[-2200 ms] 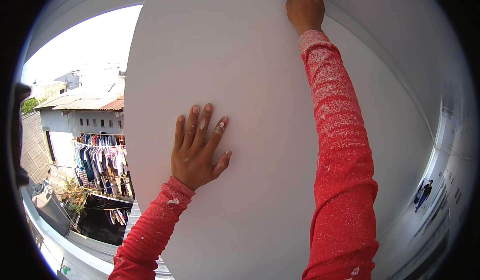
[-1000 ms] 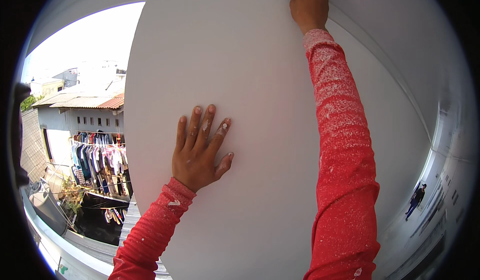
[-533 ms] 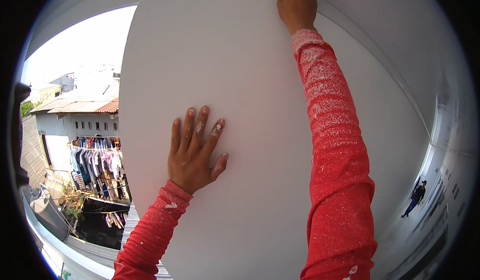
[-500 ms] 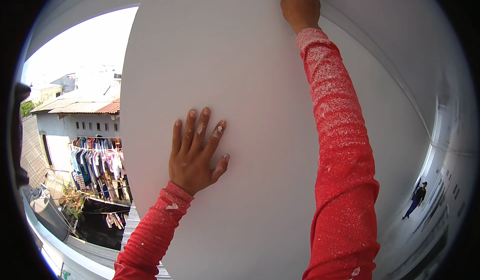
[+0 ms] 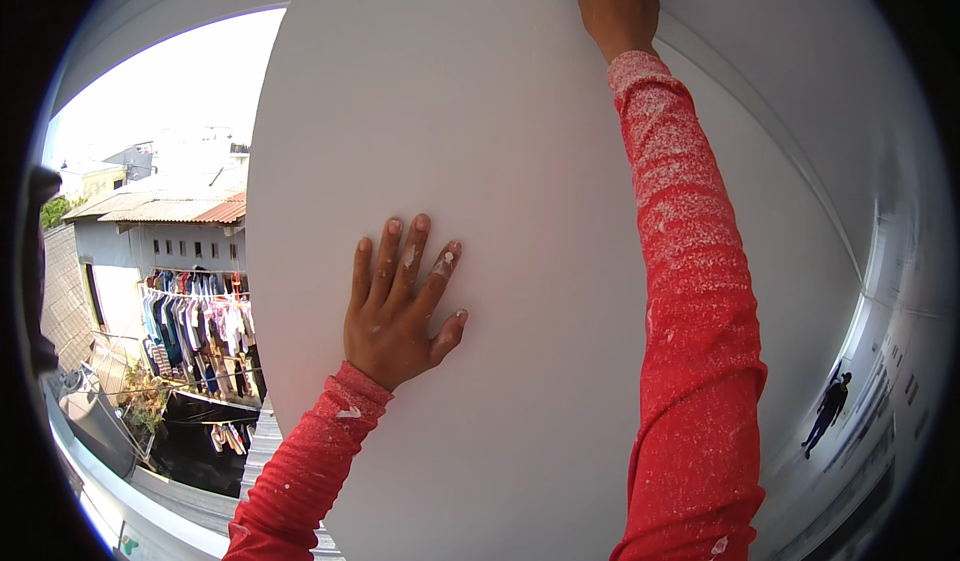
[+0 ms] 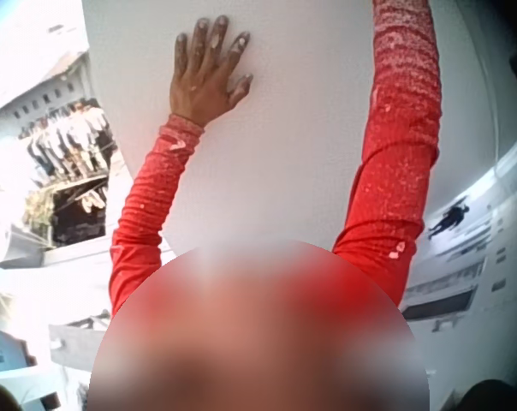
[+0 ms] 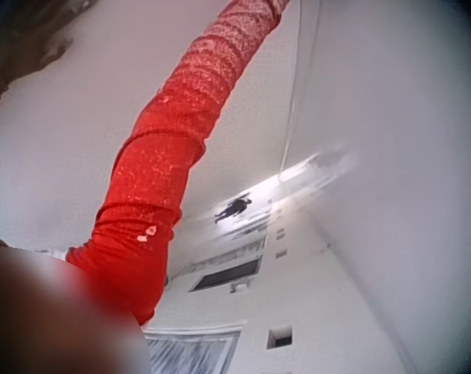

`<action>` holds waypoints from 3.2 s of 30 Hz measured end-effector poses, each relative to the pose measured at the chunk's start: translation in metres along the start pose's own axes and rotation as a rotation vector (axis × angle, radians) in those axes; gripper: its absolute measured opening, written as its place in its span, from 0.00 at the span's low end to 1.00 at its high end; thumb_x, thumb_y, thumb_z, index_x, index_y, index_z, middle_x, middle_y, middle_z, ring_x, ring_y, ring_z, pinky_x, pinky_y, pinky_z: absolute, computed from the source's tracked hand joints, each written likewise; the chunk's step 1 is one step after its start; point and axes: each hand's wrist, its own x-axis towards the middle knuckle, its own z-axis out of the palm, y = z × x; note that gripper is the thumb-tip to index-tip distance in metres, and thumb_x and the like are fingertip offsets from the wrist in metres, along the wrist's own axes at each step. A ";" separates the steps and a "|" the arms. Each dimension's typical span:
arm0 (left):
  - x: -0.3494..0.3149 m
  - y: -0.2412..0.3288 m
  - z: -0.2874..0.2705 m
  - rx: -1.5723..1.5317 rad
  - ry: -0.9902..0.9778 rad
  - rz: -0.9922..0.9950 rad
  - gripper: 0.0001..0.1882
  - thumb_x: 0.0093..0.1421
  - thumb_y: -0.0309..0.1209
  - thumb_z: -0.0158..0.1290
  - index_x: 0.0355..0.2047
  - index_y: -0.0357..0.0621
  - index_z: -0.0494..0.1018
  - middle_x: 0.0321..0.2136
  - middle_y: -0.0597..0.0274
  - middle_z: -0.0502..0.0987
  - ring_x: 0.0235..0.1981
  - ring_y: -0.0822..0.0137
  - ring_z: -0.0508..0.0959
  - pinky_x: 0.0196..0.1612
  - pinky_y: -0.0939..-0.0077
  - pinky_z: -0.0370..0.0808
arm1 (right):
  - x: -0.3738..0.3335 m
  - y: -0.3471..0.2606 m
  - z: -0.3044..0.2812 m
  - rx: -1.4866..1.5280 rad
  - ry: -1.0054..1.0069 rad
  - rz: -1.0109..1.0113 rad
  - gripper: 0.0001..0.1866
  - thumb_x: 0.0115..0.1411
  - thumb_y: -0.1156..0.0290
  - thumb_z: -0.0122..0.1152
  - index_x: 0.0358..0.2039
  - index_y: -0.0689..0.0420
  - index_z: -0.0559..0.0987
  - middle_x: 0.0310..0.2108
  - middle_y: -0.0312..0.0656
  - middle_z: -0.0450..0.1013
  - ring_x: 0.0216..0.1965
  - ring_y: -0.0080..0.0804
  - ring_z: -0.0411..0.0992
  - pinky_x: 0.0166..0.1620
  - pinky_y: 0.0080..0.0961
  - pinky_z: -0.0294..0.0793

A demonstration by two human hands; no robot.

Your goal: The person stands on a wooden plank scaffold and uses a small metal scraper to remove material from the upper edge of a white wall. They repeatedly scrape along the wall-ceiling junction and around a square recess, occasionally stepping down to reposition the plank.

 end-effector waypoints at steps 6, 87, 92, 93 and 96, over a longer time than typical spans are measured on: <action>0.002 0.000 0.001 0.011 0.007 0.001 0.33 0.60 0.49 0.55 0.65 0.55 0.69 0.72 0.50 0.59 0.75 0.46 0.53 0.73 0.41 0.49 | 0.000 -0.001 0.006 -0.014 -0.047 -0.041 0.07 0.61 0.73 0.59 0.35 0.60 0.84 0.40 0.49 0.79 0.48 0.50 0.73 0.53 0.45 0.71; 0.008 -0.013 0.026 0.195 0.303 0.212 0.29 0.70 0.52 0.45 0.71 0.72 0.61 0.73 0.69 0.58 0.74 0.61 0.57 0.73 0.52 0.57 | -0.432 -0.355 -0.503 0.884 -1.185 1.563 0.08 0.69 0.67 0.56 0.42 0.59 0.78 0.34 0.42 0.76 0.33 0.42 0.75 0.38 0.37 0.74; 0.009 -0.018 0.034 0.195 0.330 0.257 0.28 0.72 0.54 0.41 0.71 0.72 0.61 0.72 0.66 0.60 0.73 0.59 0.60 0.71 0.50 0.60 | -0.485 -0.395 -0.793 -0.044 -2.157 1.655 0.14 0.64 0.61 0.52 0.39 0.50 0.84 0.40 0.44 0.82 0.43 0.47 0.80 0.46 0.45 0.78; 0.008 -0.021 0.036 0.222 0.303 0.256 0.28 0.72 0.55 0.41 0.71 0.73 0.61 0.71 0.66 0.61 0.72 0.58 0.61 0.71 0.50 0.60 | -0.481 -0.398 -0.833 0.011 -2.308 1.532 0.16 0.63 0.58 0.51 0.40 0.50 0.84 0.41 0.44 0.82 0.44 0.47 0.80 0.47 0.46 0.78; 0.004 -0.028 0.043 0.198 0.329 0.287 0.29 0.72 0.57 0.39 0.71 0.73 0.60 0.70 0.65 0.64 0.70 0.57 0.65 0.69 0.49 0.63 | -0.457 -0.411 -0.896 0.223 -2.430 1.507 0.16 0.61 0.54 0.53 0.36 0.47 0.86 0.38 0.44 0.82 0.42 0.47 0.80 0.46 0.46 0.78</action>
